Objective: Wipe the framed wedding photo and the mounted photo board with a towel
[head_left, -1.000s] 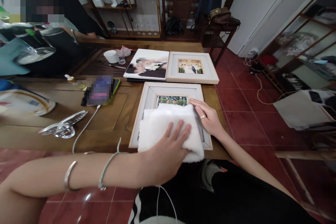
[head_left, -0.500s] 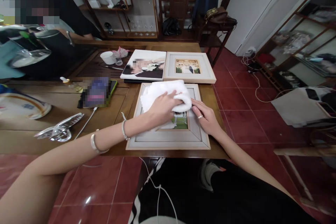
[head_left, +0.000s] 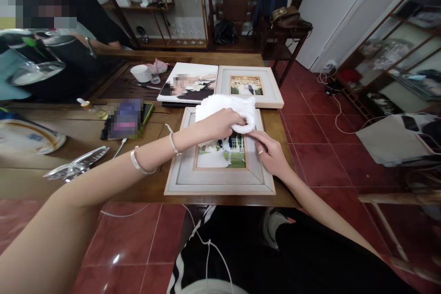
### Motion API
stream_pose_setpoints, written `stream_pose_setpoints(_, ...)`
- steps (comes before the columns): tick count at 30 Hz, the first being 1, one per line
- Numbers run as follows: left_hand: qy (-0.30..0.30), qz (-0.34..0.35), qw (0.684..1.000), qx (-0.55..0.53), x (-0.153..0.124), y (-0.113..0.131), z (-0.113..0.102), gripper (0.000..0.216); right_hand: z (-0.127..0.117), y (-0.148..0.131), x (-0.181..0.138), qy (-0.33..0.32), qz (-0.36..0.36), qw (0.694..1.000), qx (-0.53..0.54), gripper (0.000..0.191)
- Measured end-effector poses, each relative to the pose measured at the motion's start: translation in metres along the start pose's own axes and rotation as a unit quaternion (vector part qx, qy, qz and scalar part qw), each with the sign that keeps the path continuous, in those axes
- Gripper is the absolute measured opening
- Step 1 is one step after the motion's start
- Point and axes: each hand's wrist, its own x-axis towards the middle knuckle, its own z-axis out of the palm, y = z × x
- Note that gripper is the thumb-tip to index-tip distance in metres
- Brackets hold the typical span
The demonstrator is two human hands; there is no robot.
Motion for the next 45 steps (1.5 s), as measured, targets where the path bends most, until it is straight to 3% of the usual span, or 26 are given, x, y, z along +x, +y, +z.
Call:
stream_pose_setpoints(8,-0.006,-0.128,0.984,0.12,-0.066,-0.02,-0.009,0.052,-0.001,-0.004,0.0,-0.003,0.012,1.0,0.018,0.052)
stream_pose_setpoints(11,0.005,-0.135,0.977,0.166,-0.093,-0.019,-0.003,0.053,0.0,-0.004,-0.001,0.001,0.017,1.0,0.016,0.05)
stream_pose_setpoints(15,-0.03,-0.113,0.984,0.133,-0.126,0.009,0.013,0.049,0.0,-0.005,-0.001,0.001,0.028,0.999,0.021,0.048)
stream_pose_setpoints(21,-0.099,-0.077,0.992,0.028,-0.166,0.082,0.026,0.048,0.0,-0.007,-0.001,0.007,0.036,0.999,0.02,0.048)
stream_pose_setpoints(24,-0.107,-0.063,0.992,-0.016,-0.162,0.102,0.022,0.053,0.0,-0.008,-0.001,0.007,0.039,0.999,0.017,0.048)
stream_pose_setpoints(26,-0.098,-0.063,0.993,-0.022,-0.149,0.102,0.02,0.06,0.0,-0.008,-0.001,0.006,0.037,0.999,0.018,0.047)
stream_pose_setpoints(34,-0.023,-0.179,0.979,0.098,-0.068,0.028,0.021,0.06,-0.001,-0.007,0.0,-0.003,0.017,1.0,0.024,0.048)
stream_pose_setpoints(36,-0.028,-0.191,0.972,0.131,-0.054,0.02,0.021,0.058,-0.001,-0.006,0.0,-0.003,0.014,1.0,0.021,0.049)
stream_pose_setpoints(39,-0.076,-0.141,0.976,0.15,-0.053,0.033,0.02,0.055,0.0,-0.005,-0.001,-0.002,0.016,1.0,0.016,0.048)
stream_pose_setpoints(45,-0.199,-0.009,0.974,0.107,-0.096,0.102,0.005,0.065,0.001,-0.006,0.0,0.0,0.026,1.0,0.011,0.045)
